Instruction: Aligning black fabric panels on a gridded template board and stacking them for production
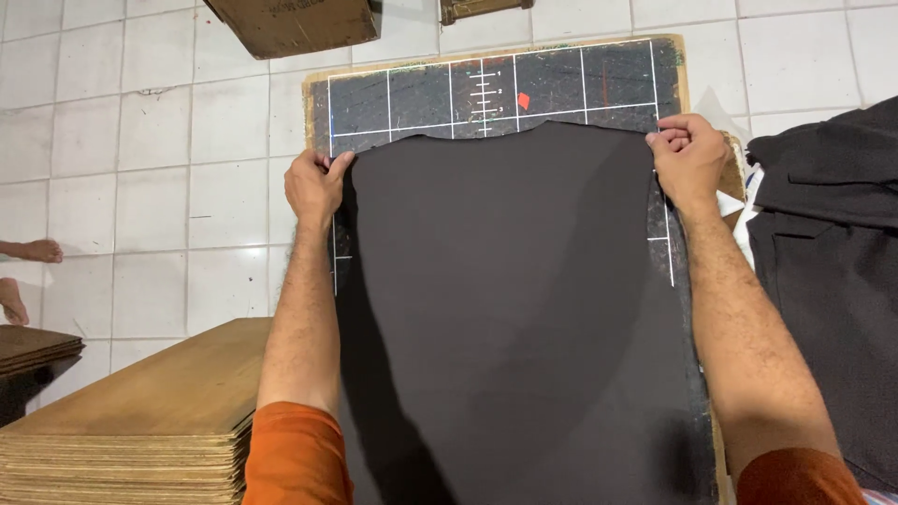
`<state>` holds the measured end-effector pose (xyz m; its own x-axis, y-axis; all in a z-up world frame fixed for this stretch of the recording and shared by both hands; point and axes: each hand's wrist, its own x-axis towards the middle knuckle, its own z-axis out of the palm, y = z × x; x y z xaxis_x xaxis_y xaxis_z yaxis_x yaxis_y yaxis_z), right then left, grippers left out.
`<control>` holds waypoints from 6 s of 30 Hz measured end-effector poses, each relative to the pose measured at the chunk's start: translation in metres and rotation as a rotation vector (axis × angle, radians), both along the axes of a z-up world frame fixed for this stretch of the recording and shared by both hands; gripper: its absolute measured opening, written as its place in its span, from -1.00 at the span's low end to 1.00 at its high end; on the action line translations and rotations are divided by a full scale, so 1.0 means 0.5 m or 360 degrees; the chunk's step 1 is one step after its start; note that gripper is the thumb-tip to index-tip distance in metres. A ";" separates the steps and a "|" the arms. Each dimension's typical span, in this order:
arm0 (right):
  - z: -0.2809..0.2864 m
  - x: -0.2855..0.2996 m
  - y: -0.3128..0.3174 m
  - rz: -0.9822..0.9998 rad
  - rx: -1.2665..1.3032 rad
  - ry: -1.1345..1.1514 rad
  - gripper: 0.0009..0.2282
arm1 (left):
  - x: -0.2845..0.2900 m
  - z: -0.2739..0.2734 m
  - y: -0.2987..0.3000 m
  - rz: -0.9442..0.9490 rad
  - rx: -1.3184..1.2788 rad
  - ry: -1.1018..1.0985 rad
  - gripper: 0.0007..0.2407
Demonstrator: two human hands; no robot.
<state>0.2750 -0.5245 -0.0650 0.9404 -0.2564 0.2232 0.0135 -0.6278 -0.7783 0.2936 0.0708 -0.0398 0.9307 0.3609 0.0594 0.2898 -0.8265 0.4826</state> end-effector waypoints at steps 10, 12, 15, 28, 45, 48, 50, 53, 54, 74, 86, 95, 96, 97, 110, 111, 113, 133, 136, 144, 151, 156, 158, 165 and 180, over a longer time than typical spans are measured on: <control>0.123 -0.055 0.161 0.0095 -0.0516 -0.0496 -0.77 | -0.075 0.015 -0.132 -0.0289 0.0425 -0.0685 -0.53; 0.155 -0.081 0.249 0.0353 -0.0859 -0.0626 -0.86 | -0.122 0.040 -0.225 -0.0451 0.0583 -0.0761 -0.45; 0.156 -0.098 0.370 0.1270 -0.1052 -0.0847 -0.71 | -0.192 0.074 -0.349 -0.0754 0.0511 -0.0224 -0.48; 0.133 -0.269 0.408 0.0557 -0.1027 -0.0107 -0.45 | -0.503 0.130 -0.490 -0.1206 0.0396 0.0117 -0.32; 0.165 -1.030 0.201 0.0139 -0.1148 0.0147 -0.39 | -1.083 0.087 -0.579 -0.2028 0.0225 -0.0039 -0.30; 0.161 -1.089 0.193 0.0086 -0.1345 0.0024 -0.39 | -1.079 0.073 -0.548 -0.1992 0.0110 -0.0169 -0.40; 0.150 -1.111 0.184 0.0049 -0.1392 -0.0002 -0.38 | -1.076 0.099 -0.516 -0.1720 0.0378 -0.0202 -0.39; 0.149 -1.119 0.185 0.0058 -0.1339 0.0032 -0.39 | -1.117 0.109 -0.498 -0.1682 0.0385 -0.0085 -0.35; 0.148 -1.122 0.185 0.0078 -0.1337 0.0028 -0.39 | -1.136 0.117 -0.496 -0.1664 0.0386 -0.0077 -0.35; 0.165 -1.149 0.179 0.1043 -0.1298 -0.0281 -0.46 | -1.406 0.065 -0.616 -0.1606 0.0242 -0.0151 -0.15; 0.172 -1.271 0.379 0.1444 -0.1328 -0.0412 -0.22 | -1.699 -0.148 -0.308 -0.0007 -0.0821 0.0568 -0.66; 0.142 -1.310 0.712 0.1491 -0.1062 -0.0039 -0.37 | -1.808 -0.211 0.120 0.0505 -0.0735 0.0244 -0.66; 0.158 -1.305 0.754 0.1503 -0.1060 -0.0039 -0.37 | -1.808 -0.187 0.159 0.0517 -0.0735 0.0245 -0.66; 0.174 -1.299 0.795 0.1506 -0.0896 0.0000 -0.40 | -1.807 -0.164 0.198 0.0601 -0.0657 0.0072 -0.68; 0.202 -1.001 1.252 0.1637 -0.0661 0.0415 -0.80 | -1.860 -0.094 0.459 0.1631 0.0104 0.0285 -0.29; 0.179 -0.971 1.301 0.1665 -0.0662 0.0412 -0.80 | -1.861 -0.074 0.461 0.1658 0.0106 0.0289 -0.29; 0.137 -0.906 1.395 0.1627 -0.0394 0.0698 -0.78 | -1.852 -0.033 0.453 0.1553 -0.0093 0.0311 -0.24; -0.082 -0.733 1.792 0.1739 -0.0242 0.1409 -0.59 | -1.842 -0.058 0.517 0.1816 -0.0830 0.0254 -0.11; -0.074 -0.707 1.796 0.1843 -0.0394 0.1297 -0.54 | -1.846 -0.070 0.522 0.1833 -0.0809 0.0226 -0.12; -0.049 -0.679 1.802 0.2269 -0.0515 0.0599 -0.49 | -1.855 -0.086 0.513 0.1822 -0.0791 0.0187 -0.14; -0.042 -0.702 1.829 0.2052 -0.1042 0.0467 -0.52 | -1.874 -0.130 0.511 0.1700 -0.0570 0.0141 -0.17; -0.103 -0.643 1.852 0.1681 -0.1415 0.0638 -0.72 | -1.880 -0.155 0.505 0.1696 -0.0564 0.0360 -0.12; -0.057 -0.630 1.843 0.1692 -0.1321 0.0381 -0.72 | -1.880 -0.157 0.501 0.1651 -0.0506 0.0473 -0.07; 0.086 -0.553 1.691 0.1557 -0.1237 0.0013 -0.72 | -1.873 -0.160 0.506 0.1629 -0.0489 0.0404 0.04; 0.521 -1.093 1.140 0.0796 -0.0146 -0.1188 -0.58 | -1.582 0.240 0.466 0.0685 -0.1262 -0.0057 -0.31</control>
